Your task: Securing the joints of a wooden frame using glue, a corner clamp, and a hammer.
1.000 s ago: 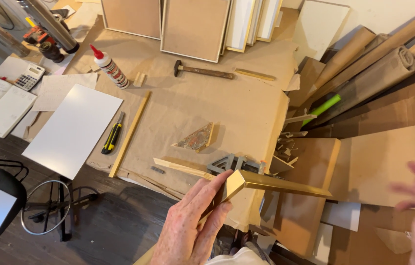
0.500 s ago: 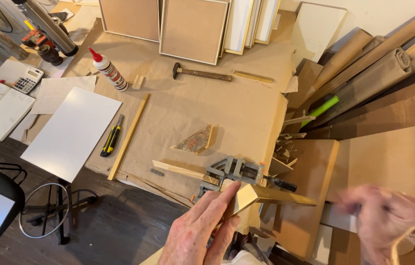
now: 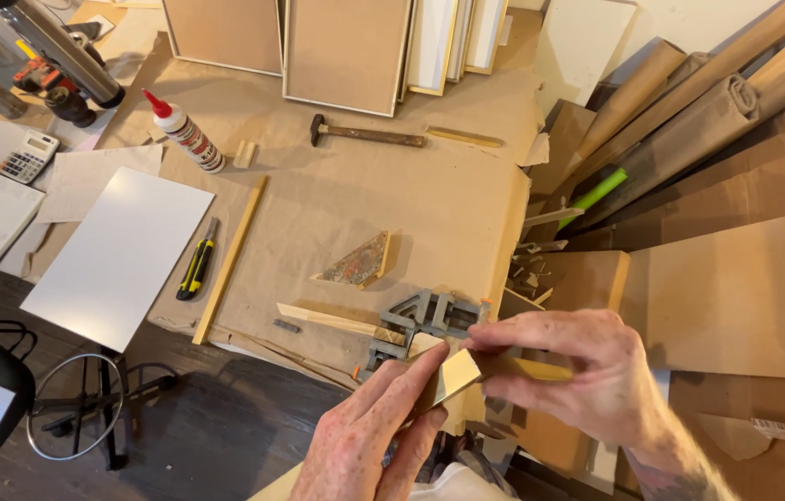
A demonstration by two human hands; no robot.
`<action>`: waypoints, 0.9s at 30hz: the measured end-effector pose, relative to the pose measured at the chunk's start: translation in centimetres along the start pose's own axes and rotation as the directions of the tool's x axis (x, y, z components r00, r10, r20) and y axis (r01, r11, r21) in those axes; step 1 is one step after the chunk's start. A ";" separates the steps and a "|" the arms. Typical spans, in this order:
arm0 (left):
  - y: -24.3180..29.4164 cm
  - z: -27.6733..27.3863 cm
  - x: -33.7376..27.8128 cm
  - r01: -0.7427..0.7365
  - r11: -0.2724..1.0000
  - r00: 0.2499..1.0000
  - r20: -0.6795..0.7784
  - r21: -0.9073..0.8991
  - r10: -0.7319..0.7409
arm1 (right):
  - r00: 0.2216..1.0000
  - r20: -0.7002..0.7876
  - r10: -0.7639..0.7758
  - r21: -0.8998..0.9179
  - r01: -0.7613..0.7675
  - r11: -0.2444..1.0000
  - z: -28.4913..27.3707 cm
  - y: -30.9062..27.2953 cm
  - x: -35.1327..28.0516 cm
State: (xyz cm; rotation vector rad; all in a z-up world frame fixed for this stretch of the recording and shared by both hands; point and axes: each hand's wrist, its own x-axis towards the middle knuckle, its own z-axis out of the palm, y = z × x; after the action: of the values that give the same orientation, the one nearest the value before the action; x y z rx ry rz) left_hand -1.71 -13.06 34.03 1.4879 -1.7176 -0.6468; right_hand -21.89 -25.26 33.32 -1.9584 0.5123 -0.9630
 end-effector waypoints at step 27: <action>1.6 -0.1 0.1 0.026 0.991 0.997 -0.062 -0.129 -0.034 | 0.829 -0.518 -0.208 -0.214 0.110 0.971 -1.1 0.8 -2.7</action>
State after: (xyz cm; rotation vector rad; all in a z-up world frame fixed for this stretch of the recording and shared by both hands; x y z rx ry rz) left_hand -2.61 -12.86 35.40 1.4317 -1.5778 -0.7045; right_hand -24.35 -24.49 31.83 -1.8905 0.7763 -1.6477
